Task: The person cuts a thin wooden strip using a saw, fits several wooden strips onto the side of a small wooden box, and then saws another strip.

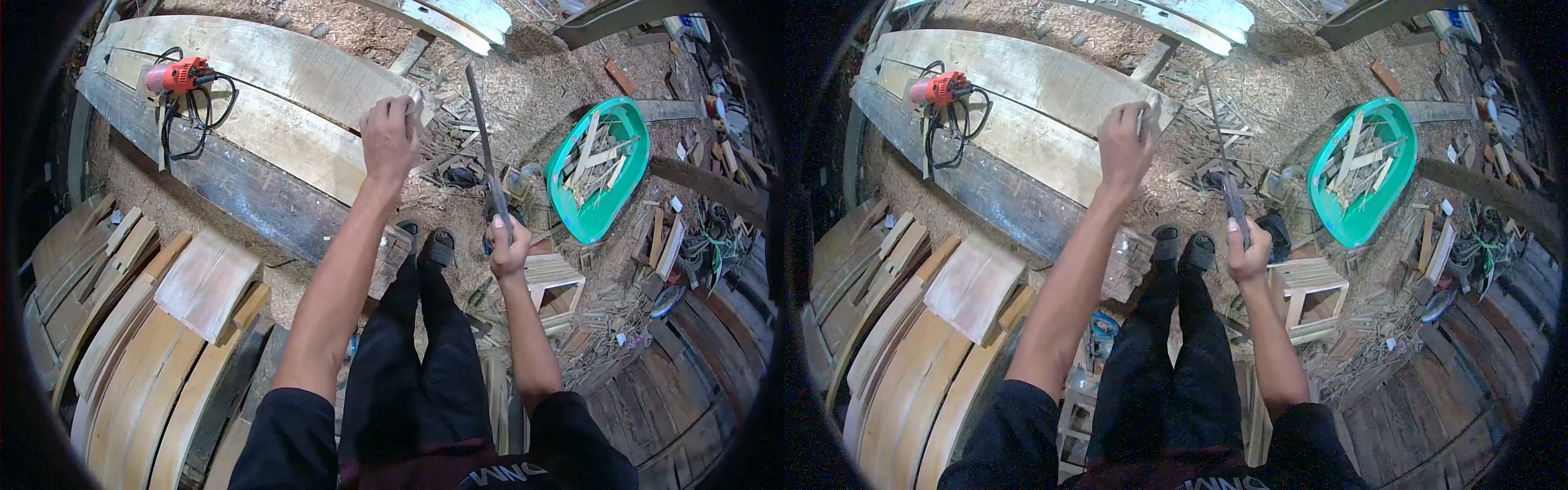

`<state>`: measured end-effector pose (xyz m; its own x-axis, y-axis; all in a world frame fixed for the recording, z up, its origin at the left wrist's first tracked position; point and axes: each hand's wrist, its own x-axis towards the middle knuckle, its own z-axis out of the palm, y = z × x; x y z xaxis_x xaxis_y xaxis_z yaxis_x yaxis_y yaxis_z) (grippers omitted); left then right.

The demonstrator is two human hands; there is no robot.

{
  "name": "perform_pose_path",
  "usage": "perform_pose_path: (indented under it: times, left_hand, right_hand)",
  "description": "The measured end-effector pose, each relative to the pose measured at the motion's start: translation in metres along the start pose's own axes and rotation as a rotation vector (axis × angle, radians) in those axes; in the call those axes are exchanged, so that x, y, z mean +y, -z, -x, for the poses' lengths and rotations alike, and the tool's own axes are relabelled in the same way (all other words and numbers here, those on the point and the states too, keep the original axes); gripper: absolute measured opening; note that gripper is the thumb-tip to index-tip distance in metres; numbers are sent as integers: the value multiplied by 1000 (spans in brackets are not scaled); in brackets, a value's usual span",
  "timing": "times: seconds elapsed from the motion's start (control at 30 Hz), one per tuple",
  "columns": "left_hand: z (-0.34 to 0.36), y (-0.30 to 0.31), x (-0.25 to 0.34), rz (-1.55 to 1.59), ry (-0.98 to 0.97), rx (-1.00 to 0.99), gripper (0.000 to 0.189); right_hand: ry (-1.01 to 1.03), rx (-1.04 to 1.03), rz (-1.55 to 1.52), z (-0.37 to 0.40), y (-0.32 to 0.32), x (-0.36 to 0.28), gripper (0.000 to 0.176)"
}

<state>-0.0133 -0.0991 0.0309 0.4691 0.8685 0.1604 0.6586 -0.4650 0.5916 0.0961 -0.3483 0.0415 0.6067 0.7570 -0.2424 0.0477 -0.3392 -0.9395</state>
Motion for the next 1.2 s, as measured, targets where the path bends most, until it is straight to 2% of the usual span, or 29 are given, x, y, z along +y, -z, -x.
perform_pose_path:
  times: [0.1,0.23,0.33,0.47,0.5,0.6,0.63,0.77,0.87,0.93,1.07,1.2]
  left_hand:
    - [-1,5,-11,52,-87,-24,27]
    - [-12,19,-21,121,-236,-73,25]
    - [-33,30,-35,46,-521,-209,29]
    - [-39,40,-57,-109,-665,-356,38]
    - [-40,43,-58,-144,-671,-382,40]
    - [-16,39,-49,-137,-533,-163,46]
    - [-9,36,-49,-107,-508,-149,51]
    - [15,21,-43,-144,-432,-146,57]
    - [22,15,-46,-200,-414,-114,51]
    - [23,13,-46,-207,-404,-116,54]
    - [25,15,-46,-179,-390,-159,64]
    - [23,15,-47,-187,-401,-144,65]
  right_hand:
    - [-37,-21,3,6,-4,-12,36]
    - [15,33,-15,16,-13,-6,35]
    - [-18,30,-52,23,-19,-10,35]
    - [-28,19,-64,24,-28,-15,34]
    - [-30,9,-44,24,-31,-15,35]
    - [-27,-21,-9,19,-39,-13,36]
    - [-19,-32,-14,16,-42,-11,35]
    - [55,-73,-1,-3,-52,-15,30]
    - [99,-125,8,-15,-53,-7,27]
    - [115,-145,33,-21,-51,-10,27]
    - [76,-176,23,-19,-50,-2,28]
    - [46,-184,10,-15,-48,-4,30]
